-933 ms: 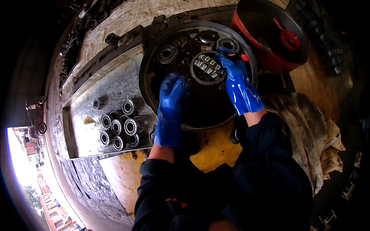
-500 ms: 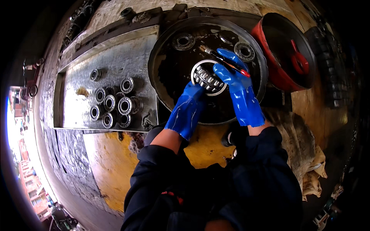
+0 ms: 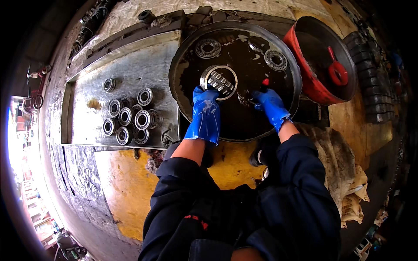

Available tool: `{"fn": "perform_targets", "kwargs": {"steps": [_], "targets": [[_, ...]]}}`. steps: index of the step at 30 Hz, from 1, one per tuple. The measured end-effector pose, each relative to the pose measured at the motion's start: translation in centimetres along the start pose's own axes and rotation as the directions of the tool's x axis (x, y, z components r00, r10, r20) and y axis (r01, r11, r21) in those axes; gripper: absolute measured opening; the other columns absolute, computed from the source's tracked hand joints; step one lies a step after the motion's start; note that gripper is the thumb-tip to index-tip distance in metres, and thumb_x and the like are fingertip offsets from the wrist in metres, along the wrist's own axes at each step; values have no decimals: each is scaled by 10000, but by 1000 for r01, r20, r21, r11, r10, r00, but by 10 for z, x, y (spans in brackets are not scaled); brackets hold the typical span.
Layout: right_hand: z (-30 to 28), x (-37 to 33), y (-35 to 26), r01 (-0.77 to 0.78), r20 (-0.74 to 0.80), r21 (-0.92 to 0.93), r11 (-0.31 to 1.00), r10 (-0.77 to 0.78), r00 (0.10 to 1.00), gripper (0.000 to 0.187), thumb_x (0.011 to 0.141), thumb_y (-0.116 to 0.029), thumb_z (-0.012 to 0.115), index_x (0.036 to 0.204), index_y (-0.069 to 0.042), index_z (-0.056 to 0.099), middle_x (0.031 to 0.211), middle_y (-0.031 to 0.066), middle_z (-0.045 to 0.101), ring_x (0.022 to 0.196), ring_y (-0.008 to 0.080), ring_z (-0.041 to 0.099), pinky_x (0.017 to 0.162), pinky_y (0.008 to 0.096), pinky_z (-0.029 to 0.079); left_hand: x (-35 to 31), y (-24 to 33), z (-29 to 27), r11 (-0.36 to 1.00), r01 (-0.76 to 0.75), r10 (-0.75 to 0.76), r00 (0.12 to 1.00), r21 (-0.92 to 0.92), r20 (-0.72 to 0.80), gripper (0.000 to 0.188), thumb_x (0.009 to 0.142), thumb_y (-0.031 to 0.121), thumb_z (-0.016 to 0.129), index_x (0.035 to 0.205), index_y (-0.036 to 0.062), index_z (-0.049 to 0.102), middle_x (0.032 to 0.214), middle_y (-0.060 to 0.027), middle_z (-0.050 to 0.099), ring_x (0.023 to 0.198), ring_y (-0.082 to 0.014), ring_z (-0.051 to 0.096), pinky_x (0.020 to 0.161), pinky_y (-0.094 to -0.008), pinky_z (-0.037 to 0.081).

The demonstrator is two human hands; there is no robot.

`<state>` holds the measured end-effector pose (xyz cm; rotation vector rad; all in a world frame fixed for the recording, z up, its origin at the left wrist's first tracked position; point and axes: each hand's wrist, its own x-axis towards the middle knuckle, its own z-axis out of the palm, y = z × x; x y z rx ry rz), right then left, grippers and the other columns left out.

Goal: The person is cleaning metal bearings by dipping them into a container of dark liquid and scrubbing them with a red brush. They handle the bearings one by one, rotating them to clean different sides, and place the cleaned bearings onto a metal tray.

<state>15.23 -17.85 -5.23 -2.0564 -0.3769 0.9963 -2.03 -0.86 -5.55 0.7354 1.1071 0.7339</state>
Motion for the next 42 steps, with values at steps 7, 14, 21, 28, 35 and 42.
{"fn": "perform_targets", "kwargs": {"steps": [7,14,21,28,35,42], "targets": [[3,-39,-83,341,-111,667,663,-365,924,396,888,-338,777,1108,-14,719,951,128,748,737,177,734,628,263,574,26,-16,-26,1000,-26,26,1000,12,-4,399,643,-135,710,988,38,609,913,-121,705,784,-236,698,707,-374,591],[24,-39,-81,628,-36,345,698,-658,752,245,938,-195,697,1102,-17,734,891,55,722,781,105,663,721,263,554,9,-8,-20,960,188,-191,982,207,-5,258,827,-23,635,1067,11,723,923,-127,737,821,-234,724,707,-362,603],[10,-38,-84,467,-19,483,741,-524,851,263,941,-223,702,1113,-27,733,969,69,743,787,125,689,708,273,565,12,-13,-30,773,-255,24,927,581,376,290,821,4,707,1107,47,731,1002,-115,756,868,-232,734,732,-351,595],[-12,-19,-80,280,-211,-134,951,-303,929,376,906,-411,615,969,-58,727,831,136,742,766,314,714,780,395,542,57,-49,-66,874,-278,135,926,397,352,329,796,-90,664,1097,38,687,1004,-142,734,839,-289,732,667,-423,622],[-12,6,-37,-61,-19,-557,829,60,998,546,869,-516,649,1182,-72,706,1129,205,723,1051,363,694,935,453,508,37,-52,-35,904,-418,325,808,90,492,355,812,-101,648,1138,39,656,1060,-164,720,884,-337,731,698,-510,638],[-23,6,-51,386,-151,57,921,-374,915,328,950,-211,641,1218,-28,686,1093,105,730,1003,178,670,924,334,518,-5,-17,-1,972,-145,72,934,186,349,320,807,-83,691,1101,34,642,1059,-176,709,903,-331,730,682,-506,643]]}}
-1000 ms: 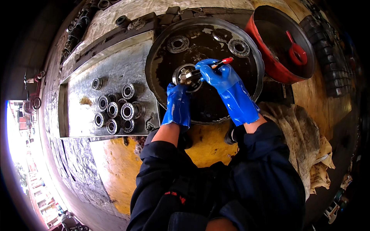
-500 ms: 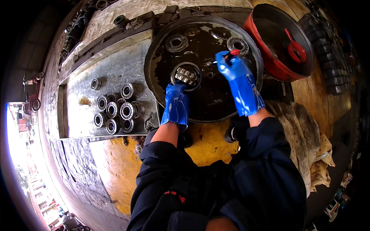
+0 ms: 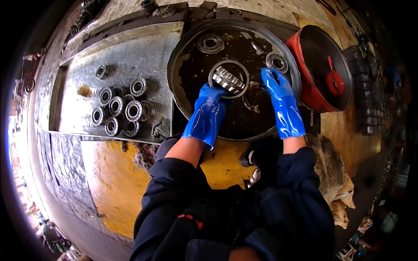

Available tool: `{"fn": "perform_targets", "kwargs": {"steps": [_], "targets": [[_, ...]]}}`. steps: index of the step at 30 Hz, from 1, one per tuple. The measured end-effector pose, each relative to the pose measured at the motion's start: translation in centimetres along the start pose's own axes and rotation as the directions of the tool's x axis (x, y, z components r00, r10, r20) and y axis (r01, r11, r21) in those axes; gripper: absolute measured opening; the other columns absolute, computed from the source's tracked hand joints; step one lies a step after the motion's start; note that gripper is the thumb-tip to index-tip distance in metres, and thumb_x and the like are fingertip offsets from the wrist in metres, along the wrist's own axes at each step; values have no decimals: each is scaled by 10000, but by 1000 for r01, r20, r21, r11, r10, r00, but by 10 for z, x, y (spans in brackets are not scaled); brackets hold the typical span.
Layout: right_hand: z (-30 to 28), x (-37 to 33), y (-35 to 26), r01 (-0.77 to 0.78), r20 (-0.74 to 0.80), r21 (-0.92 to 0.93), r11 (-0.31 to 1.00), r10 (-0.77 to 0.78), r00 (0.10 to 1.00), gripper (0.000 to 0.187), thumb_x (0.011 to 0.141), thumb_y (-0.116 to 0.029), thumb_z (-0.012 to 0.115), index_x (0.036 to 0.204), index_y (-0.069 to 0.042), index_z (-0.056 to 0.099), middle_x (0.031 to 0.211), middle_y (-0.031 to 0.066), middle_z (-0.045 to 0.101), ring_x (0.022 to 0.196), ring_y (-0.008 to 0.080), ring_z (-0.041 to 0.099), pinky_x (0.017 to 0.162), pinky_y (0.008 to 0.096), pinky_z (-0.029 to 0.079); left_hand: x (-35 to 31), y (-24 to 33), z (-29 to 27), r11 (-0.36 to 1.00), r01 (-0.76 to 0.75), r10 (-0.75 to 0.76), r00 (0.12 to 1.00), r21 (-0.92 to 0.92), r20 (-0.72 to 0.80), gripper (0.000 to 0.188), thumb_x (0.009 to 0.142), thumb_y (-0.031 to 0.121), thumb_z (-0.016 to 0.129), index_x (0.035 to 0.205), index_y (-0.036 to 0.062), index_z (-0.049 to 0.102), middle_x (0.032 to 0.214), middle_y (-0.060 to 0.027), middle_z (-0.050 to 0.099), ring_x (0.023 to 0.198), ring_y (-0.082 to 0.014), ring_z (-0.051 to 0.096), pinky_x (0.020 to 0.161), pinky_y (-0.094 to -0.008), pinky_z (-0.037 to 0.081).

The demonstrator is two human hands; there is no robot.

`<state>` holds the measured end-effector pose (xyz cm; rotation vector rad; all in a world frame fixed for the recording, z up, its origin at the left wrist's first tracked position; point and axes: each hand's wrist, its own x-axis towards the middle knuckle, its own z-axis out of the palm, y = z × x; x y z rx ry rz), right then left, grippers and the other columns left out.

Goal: The person is cleaning metal bearings by dipping them into a container of dark liquid and scrubbing them with a red brush. They handle the bearings one by one, rotating them to clean different sides, and place the cleaned bearings onto a metal tray.

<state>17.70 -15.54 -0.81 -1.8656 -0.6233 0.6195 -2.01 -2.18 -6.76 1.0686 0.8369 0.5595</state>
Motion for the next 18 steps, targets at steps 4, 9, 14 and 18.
{"fn": "perform_targets", "kwargs": {"steps": [4,9,14,18], "targets": [[25,-23,-26,82,60,267,960,-102,993,322,939,-202,657,1209,-29,690,1075,108,733,988,184,678,917,340,523,-25,53,22,914,234,-279,956,-330,-95,426,715,-146,701,1096,33,633,987,-154,721,828,-294,738,695,-451,641],[41,-28,-32,121,87,285,951,-152,985,317,925,-191,677,1197,-29,696,1053,111,737,970,191,689,910,347,529,-21,41,34,982,-27,-14,976,-188,-216,468,642,-198,726,1033,38,620,984,-90,718,860,-183,700,797,-340,588],[48,-26,-20,168,79,224,960,-190,979,318,913,-164,689,1201,-29,693,1053,122,739,977,201,696,911,352,530,-31,48,35,982,-33,71,978,187,-197,386,716,-48,817,1042,47,633,962,-45,723,862,-121,670,803,-295,557],[53,-6,28,246,39,38,969,-247,968,334,905,-124,689,1225,-28,681,1080,139,739,1014,212,700,924,352,526,-51,75,34,864,-50,131,983,501,-129,382,751,34,837,1081,55,645,966,-30,728,886,-102,660,823,-274,538]]}}
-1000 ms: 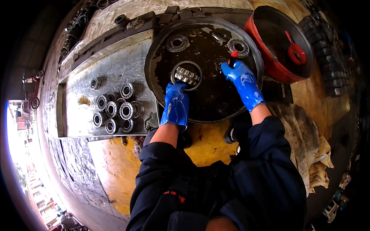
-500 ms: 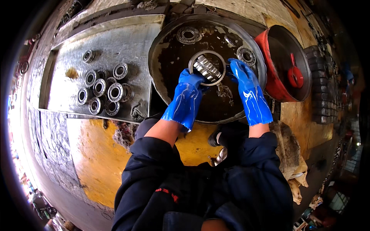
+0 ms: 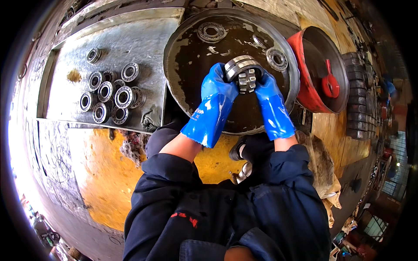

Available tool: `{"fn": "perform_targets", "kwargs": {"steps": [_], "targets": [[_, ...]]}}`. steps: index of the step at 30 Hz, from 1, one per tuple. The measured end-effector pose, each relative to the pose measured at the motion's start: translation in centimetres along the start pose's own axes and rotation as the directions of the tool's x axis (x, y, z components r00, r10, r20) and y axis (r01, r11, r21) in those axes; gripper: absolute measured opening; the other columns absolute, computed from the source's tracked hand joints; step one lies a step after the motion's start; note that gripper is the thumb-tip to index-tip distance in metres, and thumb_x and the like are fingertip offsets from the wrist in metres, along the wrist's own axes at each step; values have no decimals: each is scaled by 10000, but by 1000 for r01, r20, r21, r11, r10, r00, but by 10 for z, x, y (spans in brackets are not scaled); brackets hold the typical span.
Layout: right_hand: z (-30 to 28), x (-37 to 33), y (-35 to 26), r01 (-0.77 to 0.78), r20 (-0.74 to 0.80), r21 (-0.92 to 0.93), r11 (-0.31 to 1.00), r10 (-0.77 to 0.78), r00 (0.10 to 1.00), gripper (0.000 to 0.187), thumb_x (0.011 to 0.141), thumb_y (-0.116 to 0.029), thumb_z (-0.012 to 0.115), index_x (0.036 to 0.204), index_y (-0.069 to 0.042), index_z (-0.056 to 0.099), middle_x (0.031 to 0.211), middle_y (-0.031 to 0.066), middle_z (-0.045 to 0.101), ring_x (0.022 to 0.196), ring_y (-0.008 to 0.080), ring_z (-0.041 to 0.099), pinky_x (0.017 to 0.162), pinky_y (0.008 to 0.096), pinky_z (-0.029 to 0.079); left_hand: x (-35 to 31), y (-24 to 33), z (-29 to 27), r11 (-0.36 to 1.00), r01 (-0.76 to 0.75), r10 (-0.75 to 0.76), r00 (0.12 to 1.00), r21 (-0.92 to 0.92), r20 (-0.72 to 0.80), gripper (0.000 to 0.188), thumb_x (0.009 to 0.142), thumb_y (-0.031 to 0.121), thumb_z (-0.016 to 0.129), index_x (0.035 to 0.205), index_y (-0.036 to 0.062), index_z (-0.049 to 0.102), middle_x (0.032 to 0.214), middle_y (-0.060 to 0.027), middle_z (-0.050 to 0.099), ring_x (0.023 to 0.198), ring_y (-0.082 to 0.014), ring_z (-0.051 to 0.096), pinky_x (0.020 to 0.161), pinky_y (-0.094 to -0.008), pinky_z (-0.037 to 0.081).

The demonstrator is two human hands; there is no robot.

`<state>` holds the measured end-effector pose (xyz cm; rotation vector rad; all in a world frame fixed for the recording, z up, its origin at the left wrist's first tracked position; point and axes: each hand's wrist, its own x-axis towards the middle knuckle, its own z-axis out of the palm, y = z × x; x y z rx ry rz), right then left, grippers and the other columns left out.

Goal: The person is cleaning metal bearings by dipping them into a container of dark liquid and scrubbing them with a red brush. They handle the bearings one by one, rotating them to clean different sides, and place the cleaned bearings onto a metal tray.

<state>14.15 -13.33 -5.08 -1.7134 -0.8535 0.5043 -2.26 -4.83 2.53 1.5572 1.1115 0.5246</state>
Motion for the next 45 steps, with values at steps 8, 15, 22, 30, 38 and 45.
{"fn": "perform_targets", "kwargs": {"steps": [8,15,22,30,38,45], "targets": [[-15,-9,-60,80,-29,-744,663,-152,988,312,936,-345,661,1178,-150,679,1029,158,736,953,393,696,833,492,547,17,-26,16,963,136,-116,988,-232,99,373,749,84,837,1084,59,674,1022,-80,749,919,-146,700,859,-287,530],[-25,1,-67,190,145,-660,727,-125,982,217,952,-258,638,1133,-149,686,1008,156,744,937,353,719,786,461,552,16,-21,10,874,341,-267,932,-345,246,510,682,-79,769,1154,12,601,998,-150,716,818,-265,724,546,-375,600],[-36,0,-53,-69,208,-82,994,85,974,332,946,-195,637,1199,19,670,1020,168,739,907,214,707,857,357,546,20,-28,7,797,320,-164,931,-512,327,461,690,-76,732,1125,-11,592,923,-156,712,701,-246,715,538,-367,607],[-41,-24,-96,-450,-10,-37,892,450,893,397,941,-353,624,1042,14,735,792,89,699,695,146,634,680,307,508,22,-2,-25,751,346,-46,877,-562,478,531,920,392,681,1290,25,585,1129,-119,697,985,-247,683,857,-423,568],[-31,-27,-83,-408,74,91,909,402,913,452,937,-403,641,1058,23,728,794,78,698,668,137,618,622,291,475,23,-4,-8,191,798,-321,601,-571,732,755,955,699,454,1384,89,573,1372,-178,595,1194,-397,586,1050,-614,423],[-37,-28,-115,-556,254,82,827,522,814,487,985,-433,636,1136,26,697,963,98,727,850,156,676,783,302,547,3,22,-20,118,726,-323,673,-677,665,642,982,613,420,1307,105,639,1270,-175,664,1125,-391,623,1002,-598,458]]}}
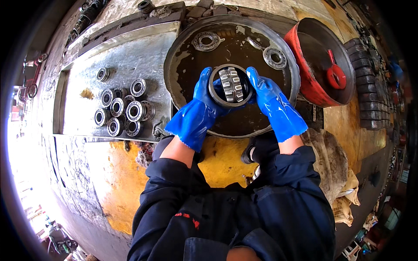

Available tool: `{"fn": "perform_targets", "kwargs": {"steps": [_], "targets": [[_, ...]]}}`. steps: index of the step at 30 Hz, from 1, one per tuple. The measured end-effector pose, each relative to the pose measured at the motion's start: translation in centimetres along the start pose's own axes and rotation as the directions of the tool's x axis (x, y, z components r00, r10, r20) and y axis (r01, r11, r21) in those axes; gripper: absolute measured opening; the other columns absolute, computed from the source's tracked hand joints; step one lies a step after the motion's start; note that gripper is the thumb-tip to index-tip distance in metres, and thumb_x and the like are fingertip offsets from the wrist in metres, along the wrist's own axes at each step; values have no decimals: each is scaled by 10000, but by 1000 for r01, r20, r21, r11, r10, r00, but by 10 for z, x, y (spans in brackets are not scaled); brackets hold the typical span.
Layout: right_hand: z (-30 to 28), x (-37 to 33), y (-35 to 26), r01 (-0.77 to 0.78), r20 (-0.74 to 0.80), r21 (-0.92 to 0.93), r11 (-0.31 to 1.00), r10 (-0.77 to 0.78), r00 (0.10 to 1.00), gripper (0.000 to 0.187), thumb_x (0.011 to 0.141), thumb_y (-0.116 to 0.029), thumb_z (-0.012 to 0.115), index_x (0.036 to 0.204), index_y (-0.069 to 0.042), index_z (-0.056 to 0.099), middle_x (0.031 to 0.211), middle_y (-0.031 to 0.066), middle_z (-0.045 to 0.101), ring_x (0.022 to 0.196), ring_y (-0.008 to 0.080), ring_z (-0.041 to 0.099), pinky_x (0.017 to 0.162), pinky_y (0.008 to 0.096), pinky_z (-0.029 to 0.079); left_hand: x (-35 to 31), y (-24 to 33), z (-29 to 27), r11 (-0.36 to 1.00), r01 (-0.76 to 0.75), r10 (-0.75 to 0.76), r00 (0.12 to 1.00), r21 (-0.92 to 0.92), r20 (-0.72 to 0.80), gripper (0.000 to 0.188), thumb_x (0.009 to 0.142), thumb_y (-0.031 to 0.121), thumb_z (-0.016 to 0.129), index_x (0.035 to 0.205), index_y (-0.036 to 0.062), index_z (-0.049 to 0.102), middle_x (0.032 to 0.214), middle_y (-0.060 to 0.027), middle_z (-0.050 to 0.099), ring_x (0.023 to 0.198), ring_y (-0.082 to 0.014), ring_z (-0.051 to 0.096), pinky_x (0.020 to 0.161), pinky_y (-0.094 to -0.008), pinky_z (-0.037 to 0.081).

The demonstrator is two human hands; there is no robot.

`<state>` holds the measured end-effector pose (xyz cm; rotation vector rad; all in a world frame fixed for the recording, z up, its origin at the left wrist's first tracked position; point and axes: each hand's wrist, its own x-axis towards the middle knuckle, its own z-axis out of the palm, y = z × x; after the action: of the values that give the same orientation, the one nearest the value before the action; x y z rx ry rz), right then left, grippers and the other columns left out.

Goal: The person is cleaning metal bearings by dipping them into a container of dark liquid and scrubbing them with a red brush. They handle the bearings one by one, rotating them to clean different sides, and place the cleaned bearings onto a metal tray.

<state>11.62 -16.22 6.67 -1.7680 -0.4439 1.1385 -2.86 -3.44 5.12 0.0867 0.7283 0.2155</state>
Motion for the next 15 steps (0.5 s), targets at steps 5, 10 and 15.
{"fn": "perform_targets", "kwargs": {"steps": [5,10,15], "targets": [[3,7,27,90,-121,80,993,-80,989,499,976,-442,645,1135,28,695,963,102,726,853,161,677,787,307,547,19,-6,-14,895,-260,303,951,363,-67,547,1012,553,401,1264,145,664,1240,-125,698,1101,-368,642,968,-618,430],[1,11,34,161,-144,85,983,-147,979,512,967,-451,654,1134,31,694,962,107,726,856,165,678,790,312,548,10,-6,4,952,-206,245,956,226,-160,454,1039,462,414,1223,142,679,1220,-115,705,1054,-345,665,932,-573,488],[1,16,33,204,-135,69,977,-193,972,525,958,-461,663,1133,33,692,961,112,726,859,170,679,794,317,548,3,-10,-4,905,-410,399,910,111,114,404,1050,399,505,1179,44,646,1158,-151,698,1002,-299,704,901,-470,590]]}}
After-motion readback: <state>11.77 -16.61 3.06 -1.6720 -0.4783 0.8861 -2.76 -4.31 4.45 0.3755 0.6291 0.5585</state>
